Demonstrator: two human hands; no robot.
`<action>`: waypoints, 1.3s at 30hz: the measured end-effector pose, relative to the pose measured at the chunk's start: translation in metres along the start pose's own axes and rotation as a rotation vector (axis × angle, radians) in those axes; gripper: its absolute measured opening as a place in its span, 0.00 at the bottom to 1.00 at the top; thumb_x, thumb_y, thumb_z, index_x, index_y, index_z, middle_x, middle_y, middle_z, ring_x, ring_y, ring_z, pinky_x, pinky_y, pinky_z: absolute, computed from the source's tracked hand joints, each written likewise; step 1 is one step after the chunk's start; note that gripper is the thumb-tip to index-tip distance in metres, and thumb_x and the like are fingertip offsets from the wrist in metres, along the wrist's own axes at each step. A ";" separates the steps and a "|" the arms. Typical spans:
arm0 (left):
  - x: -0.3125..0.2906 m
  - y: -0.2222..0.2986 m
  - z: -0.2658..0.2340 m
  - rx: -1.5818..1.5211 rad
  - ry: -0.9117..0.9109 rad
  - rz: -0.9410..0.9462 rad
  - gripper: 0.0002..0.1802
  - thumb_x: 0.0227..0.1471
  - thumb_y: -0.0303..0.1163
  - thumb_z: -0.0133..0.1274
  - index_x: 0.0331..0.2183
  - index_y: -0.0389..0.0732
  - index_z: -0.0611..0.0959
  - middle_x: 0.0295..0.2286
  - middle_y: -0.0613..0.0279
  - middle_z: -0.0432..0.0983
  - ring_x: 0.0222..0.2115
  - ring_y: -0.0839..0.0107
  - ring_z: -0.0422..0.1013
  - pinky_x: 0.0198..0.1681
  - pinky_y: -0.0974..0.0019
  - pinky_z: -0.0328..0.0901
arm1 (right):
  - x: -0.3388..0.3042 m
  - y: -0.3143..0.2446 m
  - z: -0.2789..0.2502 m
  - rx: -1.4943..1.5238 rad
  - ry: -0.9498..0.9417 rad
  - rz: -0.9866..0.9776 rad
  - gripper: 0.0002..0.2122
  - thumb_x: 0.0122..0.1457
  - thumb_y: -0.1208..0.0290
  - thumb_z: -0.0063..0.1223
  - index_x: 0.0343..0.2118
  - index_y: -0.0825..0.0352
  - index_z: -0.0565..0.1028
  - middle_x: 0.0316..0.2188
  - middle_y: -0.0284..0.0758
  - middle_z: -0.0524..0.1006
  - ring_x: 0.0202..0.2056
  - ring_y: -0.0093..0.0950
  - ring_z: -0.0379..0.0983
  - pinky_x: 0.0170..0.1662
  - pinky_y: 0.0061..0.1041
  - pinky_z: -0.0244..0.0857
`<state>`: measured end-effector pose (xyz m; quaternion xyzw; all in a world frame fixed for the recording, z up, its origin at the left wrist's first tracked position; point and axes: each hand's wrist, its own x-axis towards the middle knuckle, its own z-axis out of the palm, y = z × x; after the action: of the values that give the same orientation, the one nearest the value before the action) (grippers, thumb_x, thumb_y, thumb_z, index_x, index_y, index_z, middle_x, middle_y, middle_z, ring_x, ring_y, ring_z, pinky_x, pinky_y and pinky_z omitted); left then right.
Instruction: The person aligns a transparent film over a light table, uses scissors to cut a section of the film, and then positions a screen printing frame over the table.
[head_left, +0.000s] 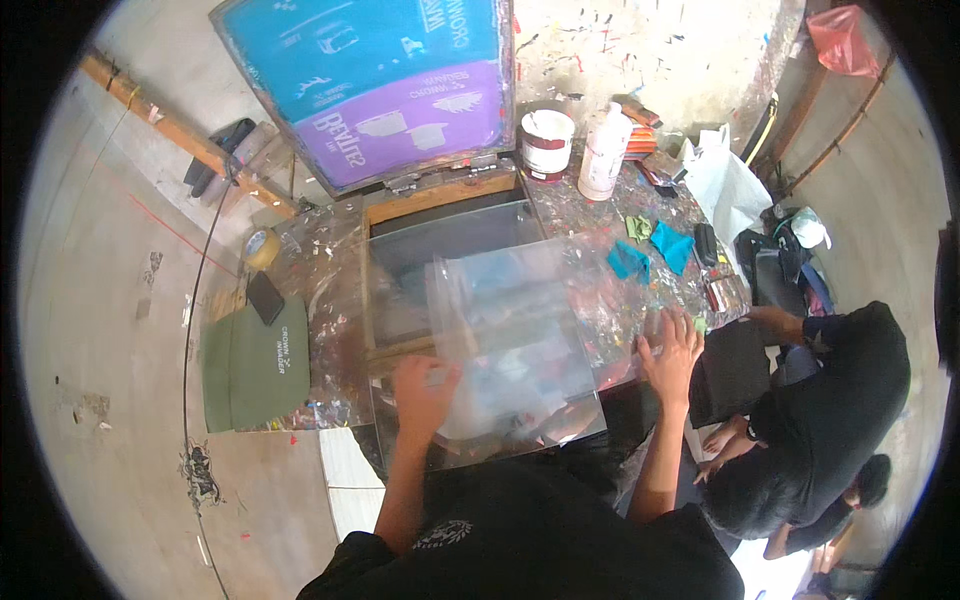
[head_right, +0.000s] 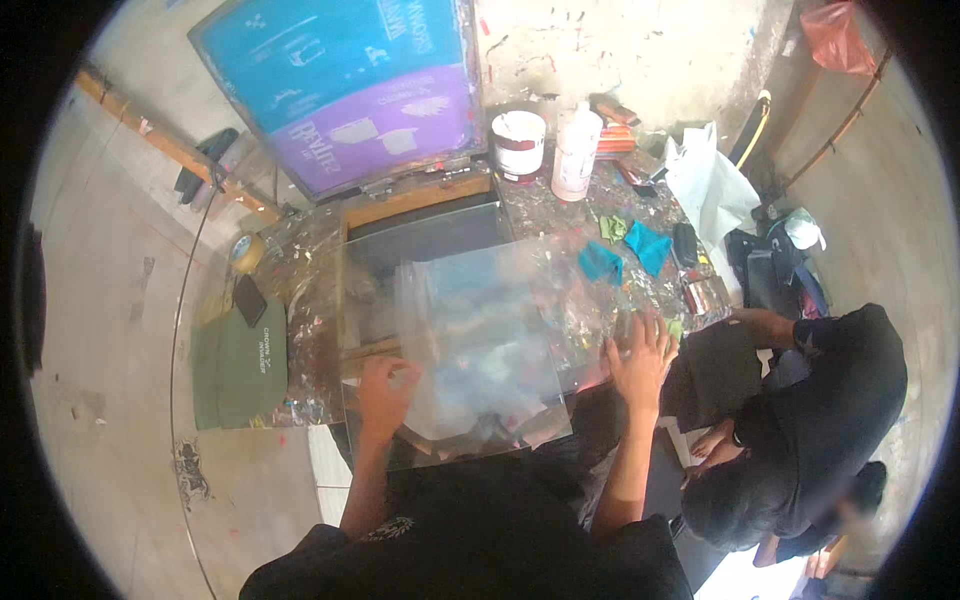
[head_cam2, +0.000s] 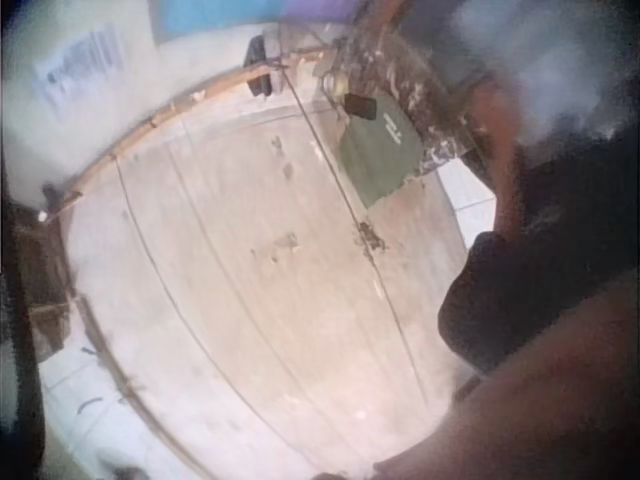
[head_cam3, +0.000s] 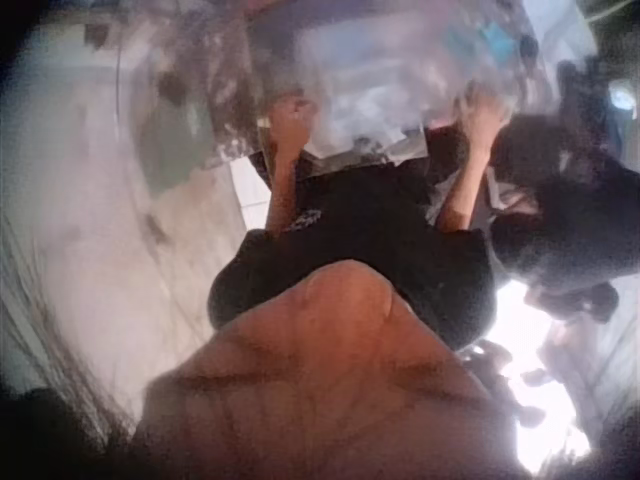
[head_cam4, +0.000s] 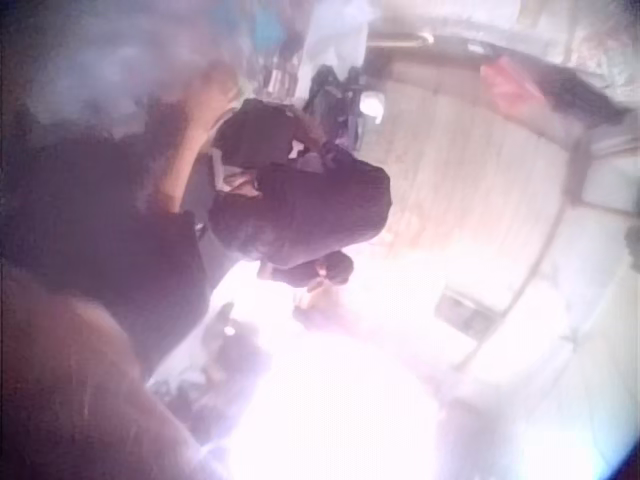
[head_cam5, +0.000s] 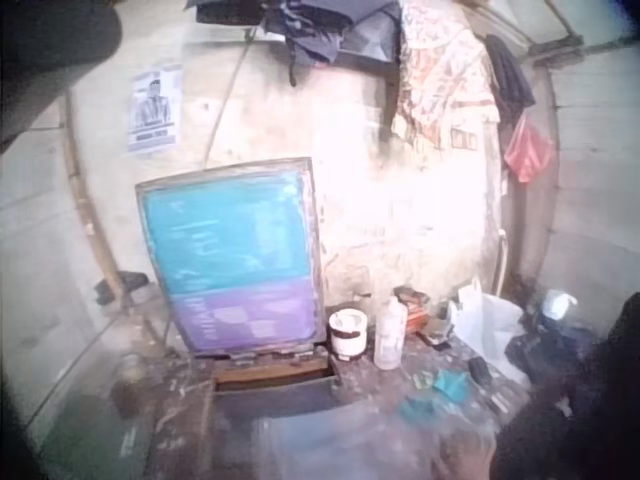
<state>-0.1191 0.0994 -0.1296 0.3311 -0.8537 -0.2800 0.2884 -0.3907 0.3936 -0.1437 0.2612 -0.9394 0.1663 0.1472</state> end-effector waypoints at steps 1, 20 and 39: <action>-0.001 0.004 0.003 -0.006 0.007 -0.005 0.14 0.47 0.41 0.65 0.28 0.41 0.83 0.32 0.54 0.76 0.37 0.52 0.71 0.43 0.56 0.65 | 0.002 0.000 -0.002 -0.032 0.028 0.022 0.26 0.59 0.58 0.56 0.58 0.64 0.69 0.57 0.42 0.70 0.62 0.42 0.60 0.67 0.47 0.42; 0.004 -0.013 0.009 0.262 -0.110 0.054 0.34 0.48 0.31 0.59 0.57 0.39 0.69 0.54 0.45 0.65 0.56 0.47 0.62 0.58 0.47 0.58 | 0.021 -0.008 -0.003 0.301 -0.066 0.288 0.18 0.55 0.72 0.59 0.50 0.65 0.76 0.36 0.46 0.80 0.38 0.43 0.78 0.43 0.40 0.70; 0.014 -0.039 0.017 0.374 -0.361 0.291 0.41 0.60 0.49 0.48 0.64 0.32 0.59 0.65 0.43 0.51 0.67 0.49 0.46 0.67 0.41 0.41 | 0.004 -0.024 0.035 -0.183 -0.067 0.163 0.33 0.64 0.49 0.42 0.58 0.78 0.68 0.68 0.50 0.54 0.71 0.46 0.39 0.70 0.51 0.32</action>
<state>-0.1236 0.0697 -0.1636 0.1972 -0.9665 -0.1281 0.1029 -0.3880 0.3589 -0.1676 0.1750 -0.9731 0.0825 0.1252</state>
